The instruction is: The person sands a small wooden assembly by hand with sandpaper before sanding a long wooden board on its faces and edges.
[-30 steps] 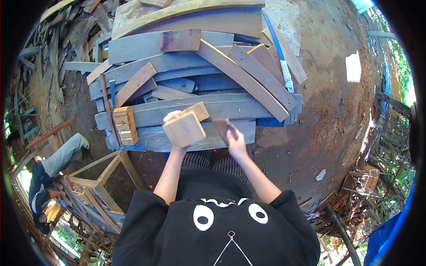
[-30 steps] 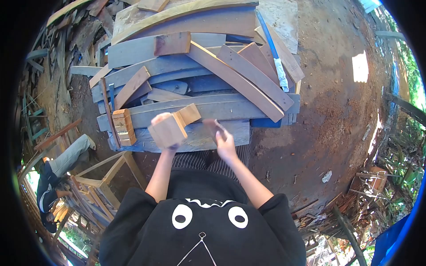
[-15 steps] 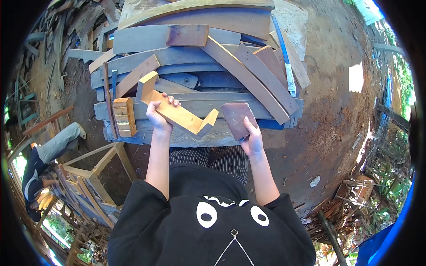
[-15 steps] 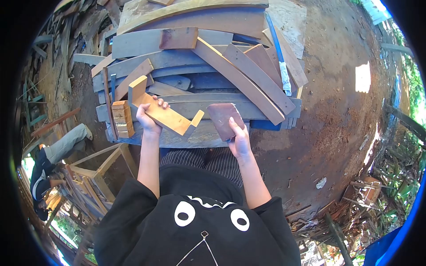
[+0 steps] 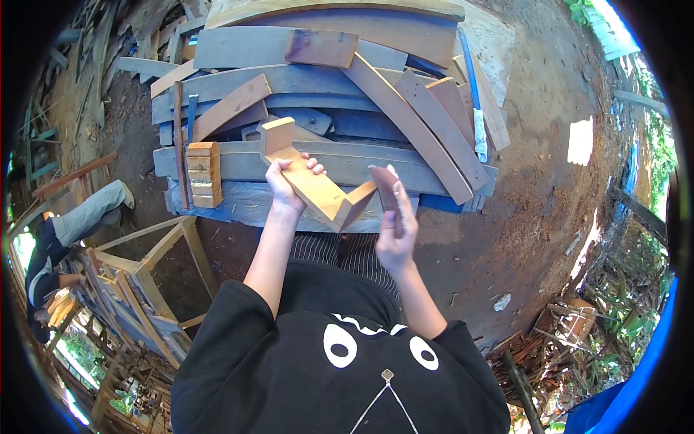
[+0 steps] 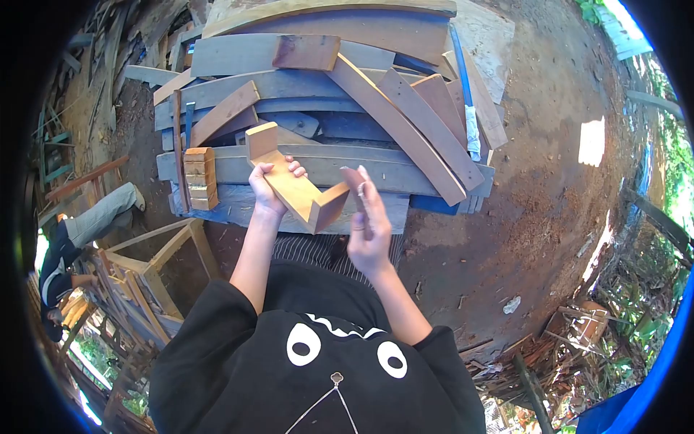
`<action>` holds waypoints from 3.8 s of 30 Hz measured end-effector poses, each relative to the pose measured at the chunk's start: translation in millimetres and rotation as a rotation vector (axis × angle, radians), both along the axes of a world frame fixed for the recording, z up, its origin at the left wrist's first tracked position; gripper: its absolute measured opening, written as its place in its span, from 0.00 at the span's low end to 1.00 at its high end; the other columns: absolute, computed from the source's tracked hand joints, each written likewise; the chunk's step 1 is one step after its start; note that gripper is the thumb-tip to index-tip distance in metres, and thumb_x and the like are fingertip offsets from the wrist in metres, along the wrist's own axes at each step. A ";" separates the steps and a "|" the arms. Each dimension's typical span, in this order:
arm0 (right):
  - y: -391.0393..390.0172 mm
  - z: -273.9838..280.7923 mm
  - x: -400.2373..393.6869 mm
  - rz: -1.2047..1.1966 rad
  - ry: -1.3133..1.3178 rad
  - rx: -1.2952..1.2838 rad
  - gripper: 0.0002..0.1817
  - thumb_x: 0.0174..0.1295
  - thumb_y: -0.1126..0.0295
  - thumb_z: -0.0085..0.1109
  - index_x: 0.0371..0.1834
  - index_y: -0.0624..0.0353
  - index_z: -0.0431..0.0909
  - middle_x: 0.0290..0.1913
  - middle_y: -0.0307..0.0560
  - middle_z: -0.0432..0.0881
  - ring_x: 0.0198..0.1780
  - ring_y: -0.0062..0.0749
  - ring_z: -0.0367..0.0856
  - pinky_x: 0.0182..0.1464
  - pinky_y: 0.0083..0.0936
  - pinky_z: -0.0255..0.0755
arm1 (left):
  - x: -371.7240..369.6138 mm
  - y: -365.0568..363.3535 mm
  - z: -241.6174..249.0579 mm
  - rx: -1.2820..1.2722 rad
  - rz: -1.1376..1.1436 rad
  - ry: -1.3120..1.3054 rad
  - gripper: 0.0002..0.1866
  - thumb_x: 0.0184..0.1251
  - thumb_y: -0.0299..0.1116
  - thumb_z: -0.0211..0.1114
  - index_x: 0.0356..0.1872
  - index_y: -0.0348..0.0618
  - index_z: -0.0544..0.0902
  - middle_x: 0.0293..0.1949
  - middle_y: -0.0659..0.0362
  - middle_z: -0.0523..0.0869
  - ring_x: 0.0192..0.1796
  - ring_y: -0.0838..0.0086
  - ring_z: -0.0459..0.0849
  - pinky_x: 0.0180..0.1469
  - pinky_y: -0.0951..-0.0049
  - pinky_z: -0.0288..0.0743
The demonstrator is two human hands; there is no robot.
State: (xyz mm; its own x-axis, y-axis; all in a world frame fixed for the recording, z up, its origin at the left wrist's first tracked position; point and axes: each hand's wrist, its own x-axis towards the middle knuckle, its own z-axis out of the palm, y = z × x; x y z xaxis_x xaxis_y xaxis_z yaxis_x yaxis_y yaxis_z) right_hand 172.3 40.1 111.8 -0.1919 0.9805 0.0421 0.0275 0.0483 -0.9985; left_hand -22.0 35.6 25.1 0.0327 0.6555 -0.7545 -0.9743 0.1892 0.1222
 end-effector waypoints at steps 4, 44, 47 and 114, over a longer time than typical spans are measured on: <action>-6.2 -2.2 -8.5 -0.031 -0.112 0.030 0.24 0.63 0.79 0.36 0.64 0.67 0.54 0.63 0.59 0.62 0.66 0.45 0.58 0.66 0.33 0.50 | 0.0 -5.5 -1.7 -0.296 -0.008 -0.064 0.15 0.45 0.40 0.52 0.29 0.38 0.65 0.23 0.55 0.68 0.27 0.65 0.69 0.37 0.65 0.68; -37.6 29.8 -38.8 0.250 -0.705 0.499 0.33 0.42 0.80 0.50 0.59 0.71 0.62 0.64 0.59 0.60 0.66 0.51 0.56 0.64 0.40 0.55 | 27.0 -27.9 66.0 -0.252 -0.206 1.378 0.18 0.61 0.38 0.50 0.44 0.36 0.78 0.36 0.48 0.83 0.42 0.62 0.82 0.45 0.68 0.72; -47.5 26.1 -32.0 0.251 -0.672 0.481 0.32 0.43 0.81 0.49 0.59 0.72 0.61 0.64 0.59 0.60 0.67 0.51 0.56 0.64 0.39 0.55 | 28.7 -20.3 82.8 -0.295 -0.224 1.432 0.17 0.62 0.36 0.49 0.42 0.35 0.79 0.38 0.48 0.83 0.42 0.62 0.82 0.46 0.68 0.73; -22.5 16.9 -62.6 0.022 0.004 0.027 0.22 0.63 0.80 0.37 0.61 0.70 0.59 0.64 0.56 0.62 0.66 0.36 0.59 0.65 0.25 0.51 | 30.4 -19.4 95.7 -0.098 -0.292 1.566 0.20 0.65 0.34 0.46 0.20 0.36 0.82 0.16 0.54 0.80 0.21 0.71 0.79 0.27 0.71 0.69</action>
